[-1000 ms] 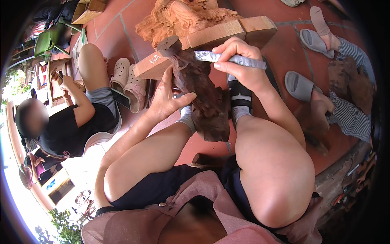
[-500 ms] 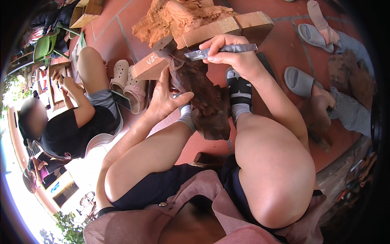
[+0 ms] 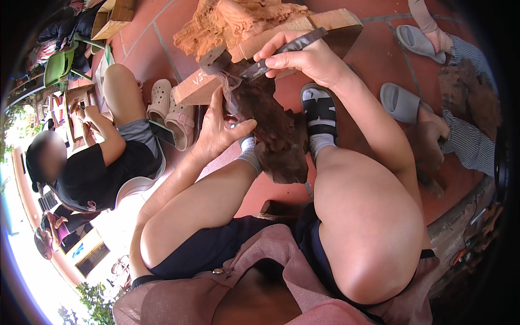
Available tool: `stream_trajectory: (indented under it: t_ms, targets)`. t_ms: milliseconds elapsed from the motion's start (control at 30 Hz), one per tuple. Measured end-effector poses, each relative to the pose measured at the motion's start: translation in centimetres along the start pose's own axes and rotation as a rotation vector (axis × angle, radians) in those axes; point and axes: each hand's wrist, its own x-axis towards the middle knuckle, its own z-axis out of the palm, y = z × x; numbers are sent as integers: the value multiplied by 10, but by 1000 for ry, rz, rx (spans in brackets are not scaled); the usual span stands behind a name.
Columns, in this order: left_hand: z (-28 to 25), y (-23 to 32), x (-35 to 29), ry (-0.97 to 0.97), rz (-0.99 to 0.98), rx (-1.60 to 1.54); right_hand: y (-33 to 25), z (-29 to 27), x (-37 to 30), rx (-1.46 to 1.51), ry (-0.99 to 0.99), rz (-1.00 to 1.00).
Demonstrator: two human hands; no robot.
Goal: The person carves a piece of wood using a small knife, shaping it by hand while sitting on the floor. The person holds the wood steady with one hand and uses the knife to remove shavings and refine the shape.
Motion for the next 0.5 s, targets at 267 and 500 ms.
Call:
stream_trajectory:
  t_ms: [267,500]
  targets:
    - [-3,4,0,-13,-46,53,-11,5,1,-81,-4,38]
    - [-33,26,-1,-150,-117,256,-19,6,-18,-164,113,-23]
